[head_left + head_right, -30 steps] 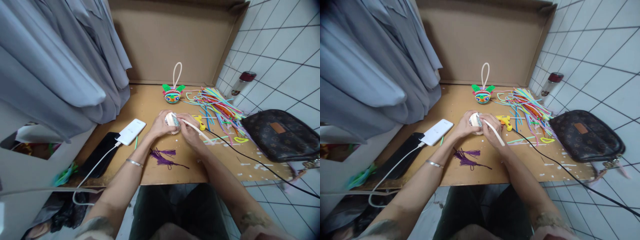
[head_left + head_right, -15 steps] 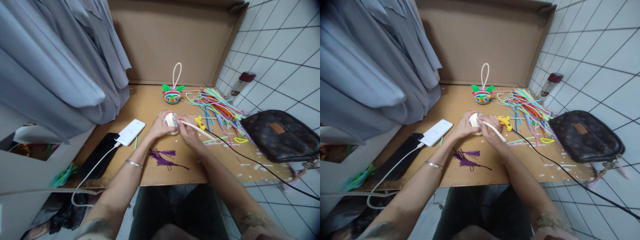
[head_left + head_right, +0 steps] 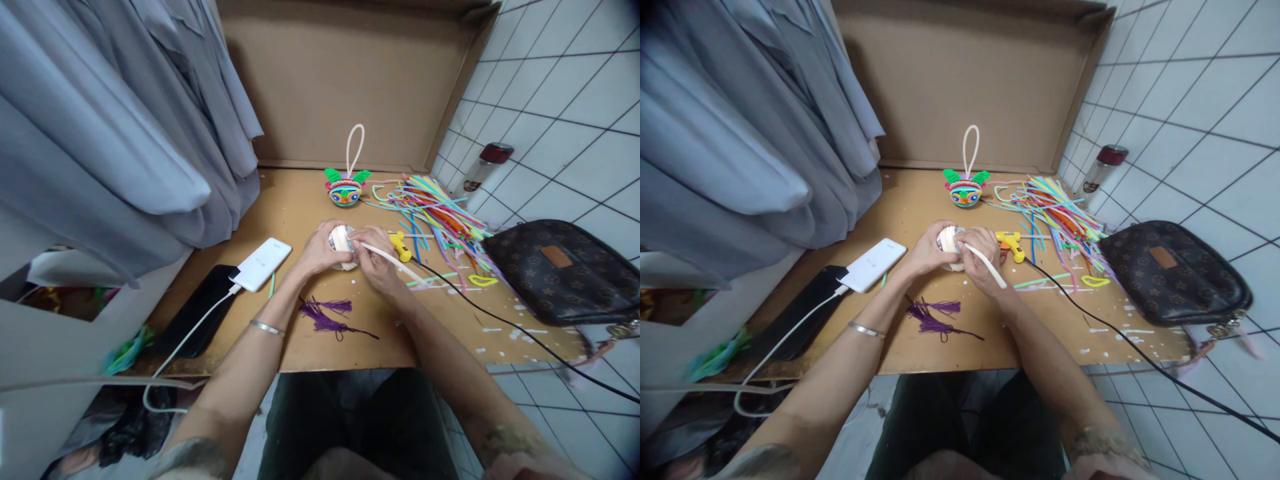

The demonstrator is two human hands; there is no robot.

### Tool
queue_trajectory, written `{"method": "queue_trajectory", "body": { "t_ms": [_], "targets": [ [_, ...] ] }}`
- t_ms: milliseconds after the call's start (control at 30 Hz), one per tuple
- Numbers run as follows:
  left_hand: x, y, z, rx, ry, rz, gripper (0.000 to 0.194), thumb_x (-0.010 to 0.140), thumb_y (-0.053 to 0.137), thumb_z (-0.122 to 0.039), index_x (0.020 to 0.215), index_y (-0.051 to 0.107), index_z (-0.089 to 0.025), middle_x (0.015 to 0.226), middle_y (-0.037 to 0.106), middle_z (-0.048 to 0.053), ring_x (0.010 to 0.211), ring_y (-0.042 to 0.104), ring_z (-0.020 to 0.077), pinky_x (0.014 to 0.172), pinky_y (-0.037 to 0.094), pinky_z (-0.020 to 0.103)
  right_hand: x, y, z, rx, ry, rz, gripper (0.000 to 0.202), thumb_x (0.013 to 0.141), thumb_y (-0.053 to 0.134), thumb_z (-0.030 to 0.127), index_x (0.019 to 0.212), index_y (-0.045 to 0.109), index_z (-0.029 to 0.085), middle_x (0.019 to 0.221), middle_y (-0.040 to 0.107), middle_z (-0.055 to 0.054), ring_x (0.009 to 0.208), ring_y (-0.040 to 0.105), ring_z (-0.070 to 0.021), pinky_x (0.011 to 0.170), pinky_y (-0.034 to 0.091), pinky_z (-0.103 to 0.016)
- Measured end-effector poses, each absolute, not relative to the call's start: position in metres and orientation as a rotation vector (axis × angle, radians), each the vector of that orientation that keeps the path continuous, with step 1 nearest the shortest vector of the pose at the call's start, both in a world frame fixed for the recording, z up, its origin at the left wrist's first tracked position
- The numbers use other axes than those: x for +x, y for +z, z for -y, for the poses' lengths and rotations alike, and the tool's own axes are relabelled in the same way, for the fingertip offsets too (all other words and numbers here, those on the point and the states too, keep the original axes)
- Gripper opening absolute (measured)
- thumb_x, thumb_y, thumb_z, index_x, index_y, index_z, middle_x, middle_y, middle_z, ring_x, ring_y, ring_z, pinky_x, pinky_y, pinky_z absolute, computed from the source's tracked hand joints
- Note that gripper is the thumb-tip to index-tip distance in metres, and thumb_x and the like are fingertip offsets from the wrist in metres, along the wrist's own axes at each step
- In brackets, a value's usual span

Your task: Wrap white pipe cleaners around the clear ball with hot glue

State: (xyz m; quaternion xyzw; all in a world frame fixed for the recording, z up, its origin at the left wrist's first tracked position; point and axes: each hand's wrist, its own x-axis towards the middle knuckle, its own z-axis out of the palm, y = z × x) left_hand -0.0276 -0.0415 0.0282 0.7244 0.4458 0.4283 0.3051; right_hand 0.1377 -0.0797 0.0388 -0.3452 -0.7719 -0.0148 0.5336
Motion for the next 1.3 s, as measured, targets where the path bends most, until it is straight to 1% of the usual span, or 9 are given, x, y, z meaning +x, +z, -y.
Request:
{"method": "queue_trajectory", "body": {
  "t_ms": [233,467,633,767,867,967,1133,1300],
  "targets": [
    [-0.029,0.031,0.042,1.926,1.106,-1.162,0.068,0.055,0.076,-0.022,0.121,0.061,-0.018,0.118,0.063,0.007,0.103,0.063,0.0221,0.093,0.052,0.036,0.136,0.038,0.081,-0.839,-0.051,1.854,0.019,0.098,0.049,0.031,0.09,0.064,0.025,0.09,0.071,-0.006,0.09,0.062,-0.0221,0.084,0.047,-0.04],
    [-0.032,0.041,0.045,1.803,1.0,-1.134,0.073,0.053,0.077,-0.023,0.123,0.06,-0.013,0.112,0.065,0.006,0.095,0.063,0.0197,0.088,0.054,0.033,0.134,0.036,0.08,-0.776,-0.081,1.843,0.018,0.098,0.048,0.028,0.087,0.061,0.025,0.086,0.069,-0.005,0.086,0.062,-0.0211,0.079,0.046,-0.038],
    [-0.032,0.04,0.044,1.833,0.994,-1.121,0.072,0.054,0.076,-0.024,0.123,0.06,-0.013,0.114,0.064,0.008,0.101,0.062,0.0224,0.094,0.052,0.037,0.133,0.033,0.078,-0.786,-0.093,1.849,0.018,0.099,0.046,0.029,0.088,0.061,0.025,0.087,0.069,-0.005,0.087,0.063,-0.0212,0.078,0.046,-0.039],
    [-0.032,0.037,0.042,1.903,1.011,-1.13,0.067,0.056,0.075,-0.023,0.121,0.062,-0.016,0.117,0.063,0.008,0.106,0.062,0.0239,0.099,0.051,0.04,0.133,0.033,0.078,-0.804,-0.061,1.862,0.02,0.099,0.045,0.03,0.089,0.062,0.025,0.089,0.07,-0.006,0.087,0.062,-0.0221,0.079,0.046,-0.04],
    [-0.033,0.035,0.04,1.965,1.047,-1.133,0.065,0.055,0.076,-0.021,0.119,0.063,-0.017,0.124,0.06,0.008,0.114,0.06,0.0253,0.106,0.047,0.041,0.132,0.032,0.078,-0.788,-0.065,1.862,0.02,0.099,0.046,0.03,0.09,0.062,0.025,0.089,0.071,-0.006,0.086,0.062,-0.022,0.078,0.046,-0.039],
    [-0.033,0.035,0.04,2.0,1.075,-1.151,0.064,0.055,0.077,-0.02,0.117,0.064,-0.018,0.126,0.058,0.008,0.119,0.059,0.0266,0.109,0.046,0.042,0.132,0.031,0.077,-0.794,-0.065,1.857,0.02,0.099,0.046,0.031,0.091,0.063,0.025,0.087,0.07,-0.006,0.086,0.062,-0.0224,0.08,0.047,-0.04],
    [-0.033,0.04,0.044,2.059,1.068,-1.159,0.062,0.058,0.077,-0.021,0.118,0.066,-0.016,0.121,0.061,0.008,0.115,0.061,0.0276,0.106,0.048,0.043,0.132,0.031,0.078,-0.816,-0.055,1.868,0.022,0.1,0.044,0.031,0.091,0.064,0.025,0.09,0.071,-0.006,0.086,0.063,-0.0225,0.081,0.047,-0.04],
    [-0.033,0.044,0.046,2.061,1.069,-1.142,0.061,0.06,0.075,-0.024,0.119,0.066,-0.016,0.119,0.064,0.008,0.11,0.063,0.0257,0.102,0.05,0.04,0.133,0.033,0.081,-0.784,-0.079,1.867,0.019,0.1,0.046,0.028,0.094,0.064,0.024,0.091,0.071,-0.007,0.087,0.064,-0.022,0.081,0.048,-0.039]
  ]
}}
